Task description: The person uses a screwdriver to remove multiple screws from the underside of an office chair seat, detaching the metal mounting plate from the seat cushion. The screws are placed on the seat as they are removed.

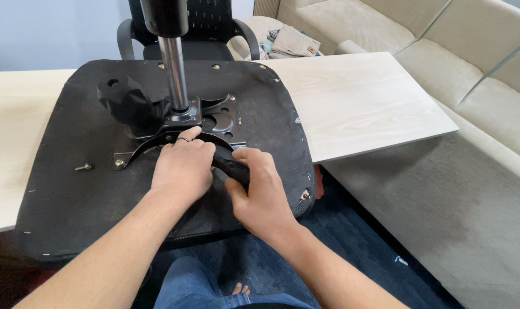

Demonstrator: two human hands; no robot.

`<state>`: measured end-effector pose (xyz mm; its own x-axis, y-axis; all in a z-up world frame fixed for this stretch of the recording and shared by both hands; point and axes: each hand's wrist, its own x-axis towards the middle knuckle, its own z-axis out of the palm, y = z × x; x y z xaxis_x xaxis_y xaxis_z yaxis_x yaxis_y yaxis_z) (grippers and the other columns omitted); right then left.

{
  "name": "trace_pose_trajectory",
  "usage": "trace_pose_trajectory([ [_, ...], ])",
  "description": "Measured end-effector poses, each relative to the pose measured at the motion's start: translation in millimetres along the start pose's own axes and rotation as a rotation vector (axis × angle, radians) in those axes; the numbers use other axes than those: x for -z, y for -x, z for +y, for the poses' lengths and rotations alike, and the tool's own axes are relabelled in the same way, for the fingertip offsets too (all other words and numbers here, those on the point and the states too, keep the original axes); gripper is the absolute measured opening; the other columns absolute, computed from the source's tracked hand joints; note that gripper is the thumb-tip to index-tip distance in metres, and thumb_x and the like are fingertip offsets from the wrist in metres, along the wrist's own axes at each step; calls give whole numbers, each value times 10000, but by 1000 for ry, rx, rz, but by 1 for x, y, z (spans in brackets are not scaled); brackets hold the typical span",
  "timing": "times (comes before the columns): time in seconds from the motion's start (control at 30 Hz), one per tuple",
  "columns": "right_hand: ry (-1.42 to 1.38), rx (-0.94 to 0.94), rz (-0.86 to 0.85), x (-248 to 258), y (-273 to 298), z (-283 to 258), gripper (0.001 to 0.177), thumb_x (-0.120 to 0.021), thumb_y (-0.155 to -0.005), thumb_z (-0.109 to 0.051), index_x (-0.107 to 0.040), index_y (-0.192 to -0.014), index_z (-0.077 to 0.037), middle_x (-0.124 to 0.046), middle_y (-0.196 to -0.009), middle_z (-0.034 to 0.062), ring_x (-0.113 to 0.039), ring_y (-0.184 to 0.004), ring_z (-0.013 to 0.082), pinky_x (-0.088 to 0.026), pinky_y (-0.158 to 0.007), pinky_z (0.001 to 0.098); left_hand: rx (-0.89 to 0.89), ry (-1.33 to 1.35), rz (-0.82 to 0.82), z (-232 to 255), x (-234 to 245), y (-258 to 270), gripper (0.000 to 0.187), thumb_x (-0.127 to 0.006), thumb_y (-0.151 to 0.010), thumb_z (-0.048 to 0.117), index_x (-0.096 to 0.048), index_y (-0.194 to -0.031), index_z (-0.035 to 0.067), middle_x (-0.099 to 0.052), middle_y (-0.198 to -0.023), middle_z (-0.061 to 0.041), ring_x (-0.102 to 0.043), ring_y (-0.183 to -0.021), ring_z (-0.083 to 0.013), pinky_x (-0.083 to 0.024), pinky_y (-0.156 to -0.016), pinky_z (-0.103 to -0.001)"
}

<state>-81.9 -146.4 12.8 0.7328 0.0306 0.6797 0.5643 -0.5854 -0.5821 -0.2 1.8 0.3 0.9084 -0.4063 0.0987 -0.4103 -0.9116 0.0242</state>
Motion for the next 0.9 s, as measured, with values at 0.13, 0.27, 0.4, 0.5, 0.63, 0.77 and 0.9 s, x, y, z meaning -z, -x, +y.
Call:
trace_pose_trajectory([
  [0.13,124,-288,-111,-7,1,0,278,-676,-935,-207,-646,-1136,-18,-705,-985,239,-715,-878,388,-563,-747,432,0,22,36,-1,0,0,223,-727,-808,156,-687,-1016,89,-705,-1121,-68,-439,-1429,-238,-481,-995,-440],
  [0.27,70,-658,-181,-12,-3,4,254,-675,-991,-281,-656,-1101,-53,-743,-881,195,-757,-841,326,-571,-753,401,-11,2,22,-1,0,1,239,-742,-799,177,-687,-1017,95,-701,-1135,-60,-433,-1431,-229,-481,-993,-444],
  [0.4,-2,-11,12,-5,-1,4,379,-722,-880,-180,-590,-1157,42,-660,-930,249,-695,-809,374,-542,-686,406,-1,1,12,0,0,2,209,-735,-827,178,-693,-1015,98,-705,-1137,-56,-433,-1439,-224,-478,-1011,-443],
  [0.5,-7,-460,-140,-7,-5,2,309,-672,-927,-300,-673,-1077,-30,-738,-827,139,-757,-726,250,-576,-668,351,6,-2,-6,-1,0,1,253,-737,-811,168,-689,-1049,98,-690,-1180,-55,-419,-1443,-221,-471,-1023,-442],
  [0.63,-113,-950,-157,-8,-13,2,323,-632,-958,-367,-728,-996,-60,-754,-785,82,-740,-707,160,-563,-633,309,-25,-14,132,0,-2,1,298,-700,-779,93,-693,-1077,93,-654,-1259,-65,-454,-1394,-237,-462,-1017,-470],
  [0.77,-215,-834,31,5,-13,2,288,-673,-932,-316,-739,-953,-37,-736,-778,21,-712,-686,81,-540,-604,238,158,71,118,-3,-5,2,322,-629,-848,63,-649,-1168,99,-595,-1295,-125,-512,-1284,-313,-467,-1005,-469],
  [0.9,-213,-849,139,22,-18,7,244,-708,-895,-285,-729,-957,-50,-680,-692,18,-545,-560,59,-429,-486,232,245,142,51,-8,-8,5,368,-566,-919,70,-558,-1286,64,-608,-1258,-182,-600,-1187,-362,-530,-939,-467],
])
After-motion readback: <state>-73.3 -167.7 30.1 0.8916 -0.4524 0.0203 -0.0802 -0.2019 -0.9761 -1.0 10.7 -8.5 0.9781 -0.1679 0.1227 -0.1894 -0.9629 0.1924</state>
